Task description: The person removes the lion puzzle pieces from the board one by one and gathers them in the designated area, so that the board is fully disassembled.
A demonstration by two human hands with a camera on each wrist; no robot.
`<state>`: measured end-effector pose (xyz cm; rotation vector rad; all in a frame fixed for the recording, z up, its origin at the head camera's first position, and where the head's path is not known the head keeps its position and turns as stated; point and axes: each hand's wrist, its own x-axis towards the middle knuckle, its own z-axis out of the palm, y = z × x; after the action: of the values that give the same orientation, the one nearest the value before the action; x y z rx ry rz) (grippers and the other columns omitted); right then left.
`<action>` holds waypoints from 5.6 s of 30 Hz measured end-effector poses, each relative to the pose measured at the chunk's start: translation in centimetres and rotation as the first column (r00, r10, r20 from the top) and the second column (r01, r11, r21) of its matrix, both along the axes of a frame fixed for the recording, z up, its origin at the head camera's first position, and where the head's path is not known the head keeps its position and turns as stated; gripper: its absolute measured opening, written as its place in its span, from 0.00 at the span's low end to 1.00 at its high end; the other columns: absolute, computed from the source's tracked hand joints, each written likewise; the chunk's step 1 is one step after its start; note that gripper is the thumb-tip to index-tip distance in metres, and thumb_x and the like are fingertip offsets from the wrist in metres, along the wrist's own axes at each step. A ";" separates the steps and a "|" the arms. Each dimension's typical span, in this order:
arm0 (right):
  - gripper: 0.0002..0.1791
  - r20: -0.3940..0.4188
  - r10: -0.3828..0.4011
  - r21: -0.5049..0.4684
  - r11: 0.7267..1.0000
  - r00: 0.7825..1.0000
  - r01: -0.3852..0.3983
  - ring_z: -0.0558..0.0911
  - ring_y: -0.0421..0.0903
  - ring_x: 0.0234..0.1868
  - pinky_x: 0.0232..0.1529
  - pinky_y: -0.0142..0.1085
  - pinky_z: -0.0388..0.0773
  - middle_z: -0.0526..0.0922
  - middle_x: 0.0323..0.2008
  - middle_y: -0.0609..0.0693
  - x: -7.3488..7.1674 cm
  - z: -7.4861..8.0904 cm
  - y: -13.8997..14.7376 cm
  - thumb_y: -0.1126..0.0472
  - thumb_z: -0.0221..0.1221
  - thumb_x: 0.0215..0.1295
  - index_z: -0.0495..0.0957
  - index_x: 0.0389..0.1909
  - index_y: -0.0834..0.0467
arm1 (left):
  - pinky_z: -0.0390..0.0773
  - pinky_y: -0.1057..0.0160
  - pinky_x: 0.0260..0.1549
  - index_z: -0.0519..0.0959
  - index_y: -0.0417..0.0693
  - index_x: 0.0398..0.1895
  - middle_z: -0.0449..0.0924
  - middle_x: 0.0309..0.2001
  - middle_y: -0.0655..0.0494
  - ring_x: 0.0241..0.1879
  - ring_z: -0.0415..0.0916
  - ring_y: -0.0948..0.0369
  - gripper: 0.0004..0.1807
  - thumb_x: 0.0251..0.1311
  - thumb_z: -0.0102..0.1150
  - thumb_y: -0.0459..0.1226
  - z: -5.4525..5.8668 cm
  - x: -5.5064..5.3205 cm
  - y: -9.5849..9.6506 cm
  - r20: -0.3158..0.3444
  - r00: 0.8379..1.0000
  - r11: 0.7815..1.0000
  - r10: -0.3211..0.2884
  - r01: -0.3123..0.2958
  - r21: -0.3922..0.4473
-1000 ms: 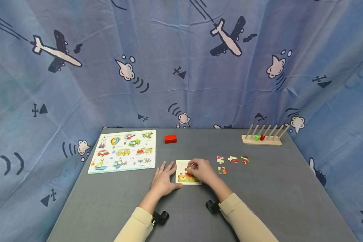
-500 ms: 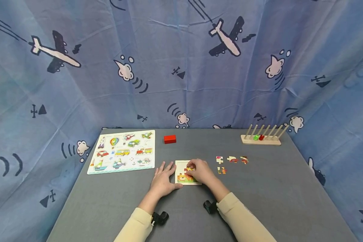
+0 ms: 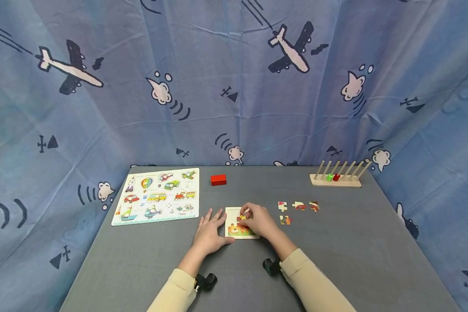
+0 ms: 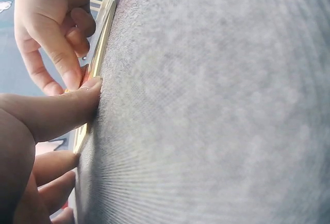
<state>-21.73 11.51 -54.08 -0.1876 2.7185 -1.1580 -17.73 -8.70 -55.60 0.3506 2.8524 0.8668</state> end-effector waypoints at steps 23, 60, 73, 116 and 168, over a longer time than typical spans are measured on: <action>0.10 -0.102 -0.071 -0.173 0.983 0.992 0.053 0.79 0.47 0.24 0.23 0.34 0.73 0.87 0.29 0.49 0.9 2.1 5.5 0.59 0.69 0.63 0.86 0.44 0.58 | 0.49 0.38 0.76 0.69 0.47 0.74 0.61 0.77 0.50 0.79 0.47 0.43 0.50 0.48 0.76 0.54 -0.1 0.0 -0.1 -0.014 1.000 1.000 0.004 -0.004 0.026; 0.14 -0.088 -0.206 0.023 0.978 0.975 0.209 0.78 0.43 0.30 0.33 0.36 0.71 0.86 0.31 0.52 1.4 -0.3 17.3 0.59 0.67 0.65 0.85 0.47 0.62 | 0.48 0.38 0.76 0.68 0.45 0.74 0.61 0.77 0.49 0.80 0.46 0.43 0.49 0.49 0.76 0.53 0.0 0.1 -0.1 -0.009 1.000 0.999 -0.010 0.011 0.039; 0.15 -0.106 -0.237 0.144 0.957 0.966 0.251 0.76 0.46 0.30 0.33 0.37 0.68 0.84 0.29 0.50 1.4 -0.1 17.1 0.57 0.67 0.65 0.85 0.47 0.62 | 0.48 0.39 0.76 0.68 0.46 0.74 0.61 0.77 0.50 0.80 0.45 0.43 0.50 0.48 0.76 0.54 0.1 0.1 -0.1 -0.008 1.000 0.999 -0.007 0.007 0.041; 0.12 -0.125 -0.059 -0.042 0.998 0.990 0.054 0.77 0.41 0.22 0.24 0.35 0.74 0.85 0.31 0.48 1.0 1.6 5.5 0.60 0.69 0.63 0.86 0.45 0.60 | 0.46 0.38 0.76 0.68 0.46 0.74 0.60 0.77 0.49 0.80 0.45 0.43 0.49 0.49 0.77 0.53 -0.3 -0.1 -0.1 0.005 1.000 0.999 0.000 0.000 0.044; 0.05 -0.055 -0.004 0.027 1.000 0.998 0.006 0.75 0.41 0.27 0.31 0.35 0.70 0.81 0.24 0.43 0.3 -0.1 2.1 0.58 0.73 0.58 0.87 0.35 0.50 | 0.47 0.37 0.75 0.70 0.45 0.73 0.62 0.76 0.48 0.79 0.47 0.42 0.49 0.48 0.77 0.52 -0.3 0.0 0.0 -0.011 1.000 0.999 0.002 -0.001 0.044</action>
<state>-21.39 13.58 -54.23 -0.2117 2.7821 -1.1326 -17.70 -8.68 -55.85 0.3594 2.8481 0.9316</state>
